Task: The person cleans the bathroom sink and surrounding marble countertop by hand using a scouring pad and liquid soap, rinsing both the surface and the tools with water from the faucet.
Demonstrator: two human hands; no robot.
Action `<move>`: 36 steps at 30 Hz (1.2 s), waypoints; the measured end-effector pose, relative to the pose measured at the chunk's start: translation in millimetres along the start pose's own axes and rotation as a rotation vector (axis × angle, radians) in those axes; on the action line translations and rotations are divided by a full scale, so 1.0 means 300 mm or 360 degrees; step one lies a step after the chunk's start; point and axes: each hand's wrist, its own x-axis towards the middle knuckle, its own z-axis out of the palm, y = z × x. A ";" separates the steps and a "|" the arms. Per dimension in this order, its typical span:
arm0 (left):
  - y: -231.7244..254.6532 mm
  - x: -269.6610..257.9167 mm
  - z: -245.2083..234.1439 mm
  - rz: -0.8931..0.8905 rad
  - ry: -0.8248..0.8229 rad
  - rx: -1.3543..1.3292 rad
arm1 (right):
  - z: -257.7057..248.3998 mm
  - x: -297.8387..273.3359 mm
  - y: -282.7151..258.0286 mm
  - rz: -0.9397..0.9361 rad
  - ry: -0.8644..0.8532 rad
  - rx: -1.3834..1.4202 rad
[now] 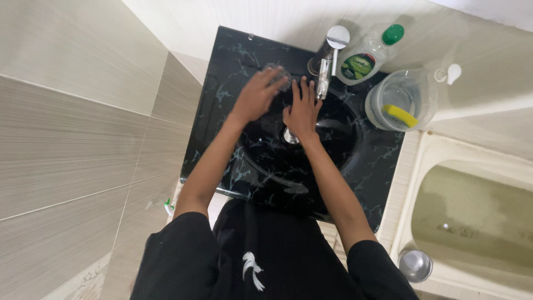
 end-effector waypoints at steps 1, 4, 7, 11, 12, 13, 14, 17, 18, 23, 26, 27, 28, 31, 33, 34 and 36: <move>-0.033 0.008 -0.014 -0.0070 0.0015 0.0043 | -0.002 0.002 0.015 -0.0003 0.0028 0.0056; -0.154 0.029 0.001 -0.0286 0.0575 0.0379 | -0.006 -0.007 0.042 -0.0043 0.0069 0.0148; -0.226 0.103 0.082 -0.0890 0.0726 0.0610 | -0.011 -0.006 0.047 -0.0033 0.0058 0.0162; -0.111 0.146 0.138 -0.0422 0.0416 0.0574 | -0.025 -0.012 0.043 -0.0048 0.0094 0.0250; -0.060 0.131 0.128 -0.0238 0.0263 0.0325 | -0.033 -0.013 0.049 -0.0026 0.0100 0.0288; -0.023 0.130 0.113 -0.0054 0.0105 0.0072 | -0.038 -0.022 0.059 0.0000 0.0105 0.0324; -0.009 0.148 0.092 0.0001 0.0050 0.0034 | -0.041 -0.027 0.070 0.0025 0.0110 0.0360; 0.000 0.168 0.067 -0.0061 0.0061 0.0000 | -0.040 -0.042 0.110 0.0090 0.0229 0.0189; -0.015 0.183 0.078 -0.0218 0.0195 0.0041 | -0.036 -0.048 0.121 0.0107 0.0194 0.0106; -0.014 0.236 0.195 -0.0410 0.0446 0.0397 | -0.049 -0.046 0.123 0.0129 0.0146 0.0027; 0.030 0.217 0.191 -0.0018 0.0209 0.0043 | -0.065 -0.039 0.113 0.0139 0.0071 0.0042; 0.026 0.221 0.170 0.0002 0.0124 0.0025 | -0.069 -0.039 0.116 0.0127 0.0083 0.0009; 0.021 0.224 0.148 0.0022 0.0039 0.0007 | -0.071 -0.042 0.119 0.0115 0.0094 -0.0023; -0.025 0.225 0.079 -0.0260 0.0104 0.0173 | -0.067 -0.051 0.119 0.0083 0.0115 -0.0035; -0.003 0.210 0.091 -0.0476 0.0373 0.0318 | -0.064 -0.050 0.111 0.0079 0.0115 -0.0032; 0.007 0.209 0.097 -0.0582 0.0509 0.0387 | -0.062 -0.049 0.106 0.0083 0.0108 -0.0039; 0.041 0.161 0.092 -0.0281 0.0330 0.0236 | -0.063 -0.051 0.103 0.0091 0.0096 -0.0033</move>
